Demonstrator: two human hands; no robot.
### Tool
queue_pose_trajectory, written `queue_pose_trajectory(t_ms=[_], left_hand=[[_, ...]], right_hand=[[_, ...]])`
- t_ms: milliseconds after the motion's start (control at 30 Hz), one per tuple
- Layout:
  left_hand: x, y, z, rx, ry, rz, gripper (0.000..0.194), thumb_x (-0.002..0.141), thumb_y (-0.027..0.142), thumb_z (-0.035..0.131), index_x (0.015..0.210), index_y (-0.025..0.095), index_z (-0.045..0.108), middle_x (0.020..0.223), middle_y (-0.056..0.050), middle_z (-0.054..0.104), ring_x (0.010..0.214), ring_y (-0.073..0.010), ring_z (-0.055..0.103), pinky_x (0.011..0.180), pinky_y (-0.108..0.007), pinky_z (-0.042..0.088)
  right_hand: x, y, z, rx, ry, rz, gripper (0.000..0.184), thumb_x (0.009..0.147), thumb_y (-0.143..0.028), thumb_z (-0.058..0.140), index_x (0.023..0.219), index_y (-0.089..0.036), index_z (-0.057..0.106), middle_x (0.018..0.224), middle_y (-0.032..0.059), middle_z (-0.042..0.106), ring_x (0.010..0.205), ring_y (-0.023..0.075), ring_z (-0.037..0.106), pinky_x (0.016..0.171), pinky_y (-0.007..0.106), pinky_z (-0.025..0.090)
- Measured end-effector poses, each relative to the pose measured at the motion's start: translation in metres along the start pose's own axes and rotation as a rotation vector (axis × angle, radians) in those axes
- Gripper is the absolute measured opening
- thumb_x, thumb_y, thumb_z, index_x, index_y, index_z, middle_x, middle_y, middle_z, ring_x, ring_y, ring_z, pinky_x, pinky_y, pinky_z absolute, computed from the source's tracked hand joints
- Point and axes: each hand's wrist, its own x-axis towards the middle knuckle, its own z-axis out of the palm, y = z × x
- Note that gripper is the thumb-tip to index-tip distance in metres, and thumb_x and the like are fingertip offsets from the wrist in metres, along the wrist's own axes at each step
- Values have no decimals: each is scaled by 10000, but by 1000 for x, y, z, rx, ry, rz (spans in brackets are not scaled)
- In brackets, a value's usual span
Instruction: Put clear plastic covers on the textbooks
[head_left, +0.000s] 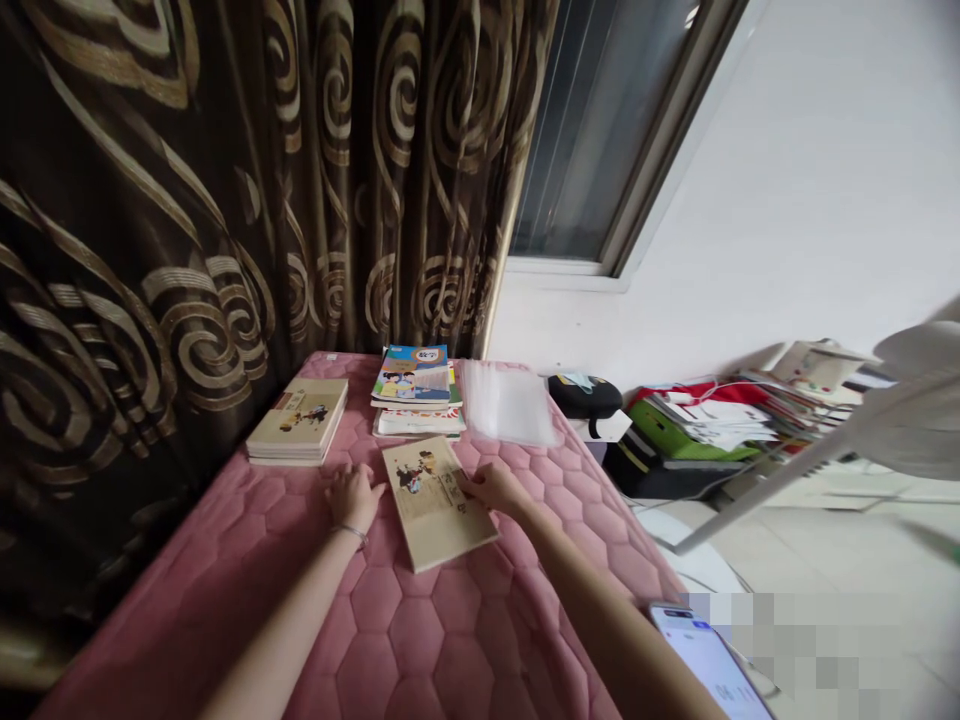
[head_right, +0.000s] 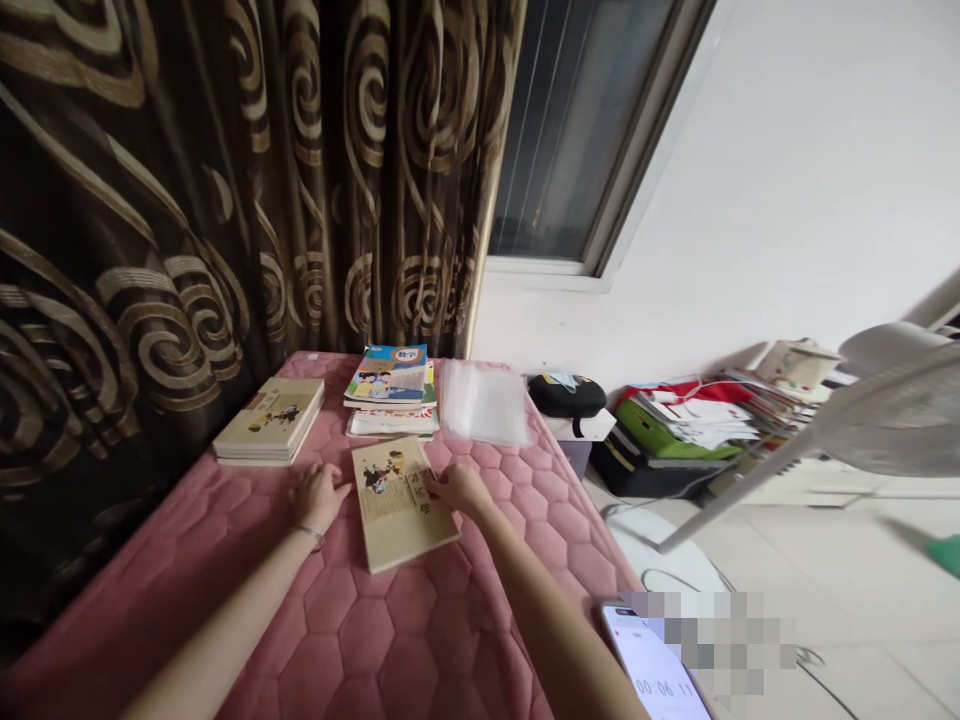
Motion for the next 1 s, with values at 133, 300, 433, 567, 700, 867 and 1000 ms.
queue_pose_trajectory(t_ms=[133,300,433,567,700,867,1000], left_hand=[[12,10,7,-67,-53,32,236,833,140,459,790,205,681,948,-77,667,972,-246,584,788,-363,403],[24,13,12,-141,-87,49,252,792,85,455,794,171,693,931,-93,694,890,-215,609,723,-300,386],[23,7,14,-227,-131,51,203,780,116,490,787,159,688,893,-80,706,853,-191,606,701,-261,378],[11,-2,16,-333,-180,42,215,810,202,476,743,148,673,752,-53,702,768,-180,606,659,-242,385],[1,-10,18,-451,-215,60,264,825,296,479,756,132,673,713,-41,705,743,-192,621,633,-241,416],[-4,-10,23,-543,-210,89,163,763,193,559,848,134,685,835,-58,732,778,-187,651,706,-264,474],[-11,-6,21,-562,-137,85,197,773,161,566,944,136,658,894,-82,714,803,-181,655,732,-286,495]], right_hand=[[-16,-4,10,49,-47,81,350,772,-460,618,536,-203,618,481,-5,619,453,121,566,440,201,349],[-24,-7,17,67,52,132,327,790,-471,610,617,-197,651,614,26,681,573,141,610,475,204,341],[-27,-5,20,88,86,126,311,801,-444,604,638,-188,671,631,25,688,591,140,607,478,208,320],[-31,-3,22,109,120,94,348,832,-431,568,614,-181,671,621,37,690,592,148,605,485,214,327],[-35,-1,23,132,144,55,377,859,-431,524,629,-184,691,657,47,708,610,161,618,513,220,355],[-37,-2,25,155,166,43,360,864,-405,516,647,-190,706,682,61,718,637,182,644,530,234,381],[-39,-4,28,186,181,37,285,861,-362,522,741,-186,711,771,69,728,698,191,658,570,240,423]])
